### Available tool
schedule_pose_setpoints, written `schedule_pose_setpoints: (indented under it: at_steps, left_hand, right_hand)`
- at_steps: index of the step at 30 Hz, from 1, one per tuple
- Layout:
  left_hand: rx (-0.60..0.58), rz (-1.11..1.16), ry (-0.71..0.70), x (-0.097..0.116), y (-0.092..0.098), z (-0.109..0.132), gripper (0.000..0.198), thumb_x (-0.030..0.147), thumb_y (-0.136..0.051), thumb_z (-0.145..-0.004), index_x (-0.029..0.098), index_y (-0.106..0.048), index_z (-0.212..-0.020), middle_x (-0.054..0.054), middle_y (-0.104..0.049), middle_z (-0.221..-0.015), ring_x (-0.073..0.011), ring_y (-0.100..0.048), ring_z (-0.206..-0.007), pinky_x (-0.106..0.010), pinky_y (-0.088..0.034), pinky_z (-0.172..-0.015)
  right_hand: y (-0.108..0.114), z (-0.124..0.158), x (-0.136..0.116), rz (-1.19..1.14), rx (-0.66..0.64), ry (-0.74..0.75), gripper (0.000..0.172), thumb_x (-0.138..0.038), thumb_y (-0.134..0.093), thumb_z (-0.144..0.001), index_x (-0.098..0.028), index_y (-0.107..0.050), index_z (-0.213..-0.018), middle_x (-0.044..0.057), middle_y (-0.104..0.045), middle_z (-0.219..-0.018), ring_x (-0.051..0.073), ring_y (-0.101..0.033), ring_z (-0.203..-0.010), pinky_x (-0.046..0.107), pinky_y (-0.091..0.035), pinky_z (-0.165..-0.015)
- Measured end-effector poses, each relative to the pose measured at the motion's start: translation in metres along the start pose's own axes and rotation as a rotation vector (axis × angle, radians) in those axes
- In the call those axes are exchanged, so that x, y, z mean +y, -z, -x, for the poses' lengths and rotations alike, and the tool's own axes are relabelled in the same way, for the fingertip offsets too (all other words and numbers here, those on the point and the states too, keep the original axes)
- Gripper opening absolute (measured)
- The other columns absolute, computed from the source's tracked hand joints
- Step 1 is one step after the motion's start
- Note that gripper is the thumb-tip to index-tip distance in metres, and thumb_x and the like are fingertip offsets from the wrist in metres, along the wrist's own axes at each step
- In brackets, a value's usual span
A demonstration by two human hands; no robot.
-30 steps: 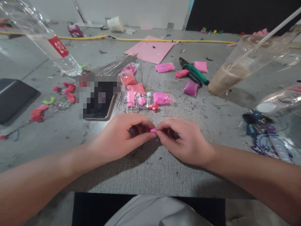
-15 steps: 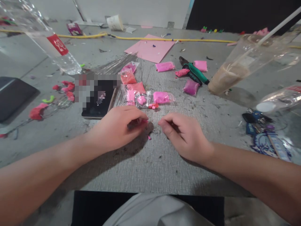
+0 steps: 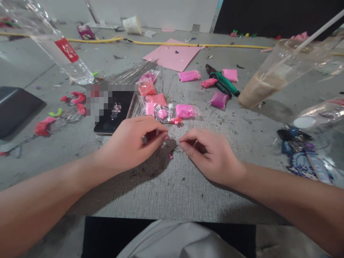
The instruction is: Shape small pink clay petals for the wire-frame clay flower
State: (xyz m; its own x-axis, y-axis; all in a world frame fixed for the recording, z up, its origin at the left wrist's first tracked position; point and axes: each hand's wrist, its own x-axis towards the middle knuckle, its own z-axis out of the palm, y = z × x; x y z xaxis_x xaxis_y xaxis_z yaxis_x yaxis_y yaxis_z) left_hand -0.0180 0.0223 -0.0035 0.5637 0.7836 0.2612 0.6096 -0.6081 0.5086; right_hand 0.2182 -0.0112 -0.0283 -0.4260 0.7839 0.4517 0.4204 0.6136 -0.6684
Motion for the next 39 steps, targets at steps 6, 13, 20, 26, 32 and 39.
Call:
schedule_pose_setpoints:
  at_steps: [6, 13, 20, 26, 32, 39]
  left_hand:
    - [-0.151, 0.490, 0.249, 0.024, -0.002, 0.006, 0.020, 0.032, -0.064, -0.096, 0.019, -0.074, -0.084, 0.002, -0.070, -0.066, -0.0103, -0.061, -0.055, -0.020, -0.048, -0.049]
    - [-0.231, 0.786, 0.374, 0.031, -0.006, 0.012, 0.018, 0.025, -0.064, -0.094, 0.018, -0.072, -0.080, 0.003, -0.065, -0.064, -0.0083, -0.058, -0.052, -0.017, -0.050, -0.045]
    - [-0.242, 0.815, 0.402, 0.032, -0.006, 0.011, 0.015, 0.024, -0.066, -0.093, 0.018, -0.073, -0.081, 0.003, -0.066, -0.064, -0.0078, -0.058, -0.052, -0.016, -0.050, -0.045]
    - [-0.244, 0.748, 0.406, 0.032, -0.007, 0.012, 0.015, 0.026, -0.068, -0.093, 0.017, -0.073, -0.082, 0.003, -0.063, -0.062, -0.0086, -0.058, -0.052, -0.017, -0.049, -0.046]
    - [-0.255, 0.748, 0.416, 0.030, -0.008, 0.012, 0.018, 0.030, -0.067, -0.093, 0.017, -0.072, -0.083, 0.003, -0.063, -0.062, -0.0084, -0.057, -0.053, -0.016, -0.048, -0.046]
    - [-0.269, 0.768, 0.406, 0.029, -0.008, 0.012, 0.015, 0.027, -0.066, -0.092, 0.017, -0.072, -0.082, 0.003, -0.064, -0.063, -0.0081, -0.056, -0.053, -0.016, -0.047, -0.046]
  right_hand:
    - [-0.001, 0.004, 0.000, -0.090, 0.025, 0.238, 0.017, -0.015, -0.063, -0.101, -0.022, -0.071, -0.113, 0.007, -0.070, -0.104, 0.016, -0.068, -0.091, 0.031, -0.058, -0.078]
    - [0.002, 0.004, -0.003, -0.114, 0.004, 0.285, 0.030, -0.011, -0.061, -0.100, -0.026, -0.073, -0.123, 0.006, -0.065, -0.101, 0.015, -0.065, -0.088, 0.028, -0.057, -0.071]
    - [0.001, 0.003, -0.003, -0.163, 0.027, 0.262, 0.023, -0.013, -0.066, -0.098, -0.022, -0.075, -0.117, 0.007, -0.064, -0.101, 0.014, -0.065, -0.087, 0.027, -0.058, -0.070]
    - [0.000, 0.001, -0.004, -0.169, 0.077, 0.194, 0.011, -0.014, -0.072, -0.096, -0.019, -0.074, -0.105, 0.005, -0.071, -0.096, 0.013, -0.068, -0.081, 0.026, -0.059, -0.071]
    - [0.001, 0.002, -0.005, -0.103, 0.086, 0.260, 0.011, -0.010, -0.071, -0.094, -0.018, -0.073, -0.101, 0.006, -0.074, -0.095, 0.013, -0.069, -0.081, 0.025, -0.060, -0.070]
    - [0.002, 0.002, -0.006, -0.092, 0.075, 0.294, 0.016, -0.005, -0.065, -0.092, -0.016, -0.073, -0.102, 0.008, -0.073, -0.093, 0.014, -0.070, -0.084, 0.027, -0.060, -0.072]
